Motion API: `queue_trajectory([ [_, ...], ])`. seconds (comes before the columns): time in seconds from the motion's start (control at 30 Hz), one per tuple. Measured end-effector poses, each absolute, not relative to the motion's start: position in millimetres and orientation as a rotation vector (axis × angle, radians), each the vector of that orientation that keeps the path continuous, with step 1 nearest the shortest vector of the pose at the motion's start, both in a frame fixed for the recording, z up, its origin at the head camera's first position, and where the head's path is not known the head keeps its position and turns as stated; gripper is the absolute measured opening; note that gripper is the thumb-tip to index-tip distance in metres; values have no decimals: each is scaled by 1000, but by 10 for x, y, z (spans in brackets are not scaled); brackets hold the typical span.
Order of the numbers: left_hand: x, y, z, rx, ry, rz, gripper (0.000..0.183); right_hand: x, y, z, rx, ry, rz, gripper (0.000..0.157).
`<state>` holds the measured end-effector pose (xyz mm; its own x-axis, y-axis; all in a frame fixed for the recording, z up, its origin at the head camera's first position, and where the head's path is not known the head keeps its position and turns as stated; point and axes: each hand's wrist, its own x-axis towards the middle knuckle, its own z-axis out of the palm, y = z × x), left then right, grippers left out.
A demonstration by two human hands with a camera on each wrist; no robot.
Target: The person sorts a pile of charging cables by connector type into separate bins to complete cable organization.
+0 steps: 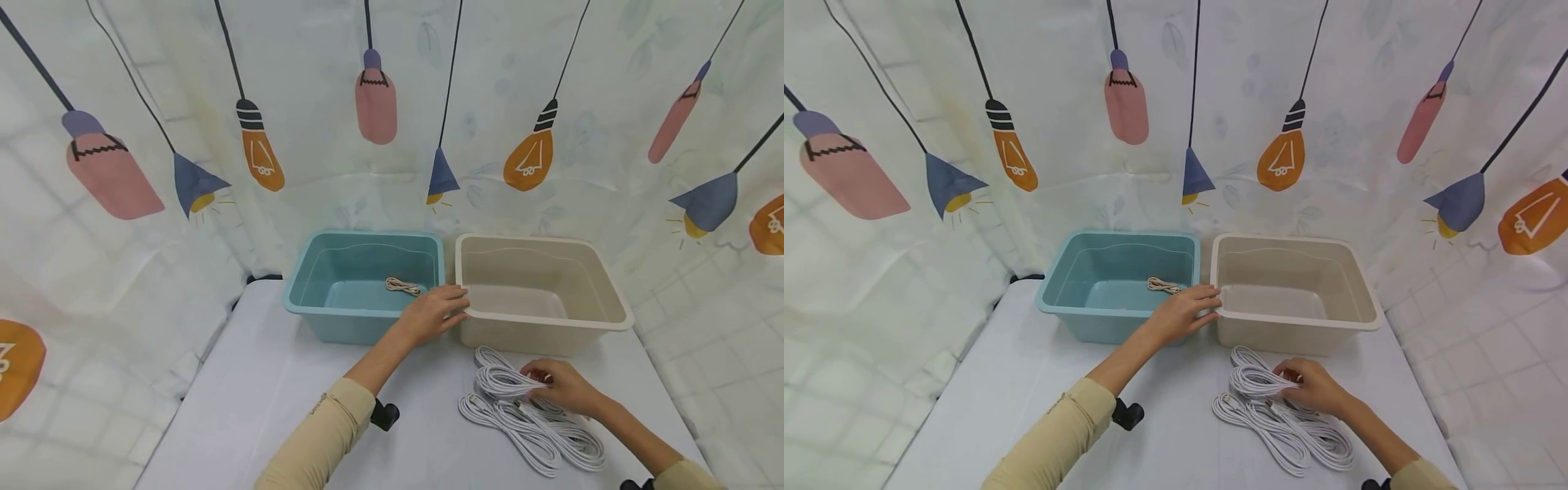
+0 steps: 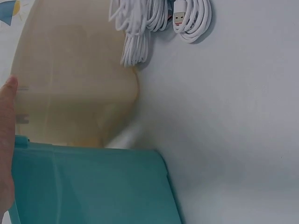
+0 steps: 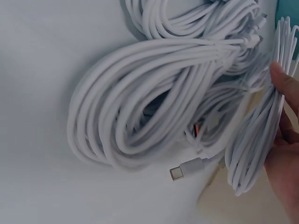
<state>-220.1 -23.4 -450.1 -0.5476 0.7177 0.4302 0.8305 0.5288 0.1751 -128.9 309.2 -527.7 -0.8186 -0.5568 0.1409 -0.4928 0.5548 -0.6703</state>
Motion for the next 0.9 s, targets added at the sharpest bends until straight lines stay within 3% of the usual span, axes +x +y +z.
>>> queue_trajectory([
  [0.4,-2196,-232,-4498,-1277,-2464,-593,30,-1299,3131,-5098,-936,2704,-1104,30],
  [0.57,-2201,-230,-4497,-1273,-2487,-608,31,-1306,3123,-5053,-940,2683,-1102,38],
  [0.9,-2221,-236,-4500,-1296,-2485,-586,33,-1370,3143,-4919,-1133,2705,-1089,41],
])
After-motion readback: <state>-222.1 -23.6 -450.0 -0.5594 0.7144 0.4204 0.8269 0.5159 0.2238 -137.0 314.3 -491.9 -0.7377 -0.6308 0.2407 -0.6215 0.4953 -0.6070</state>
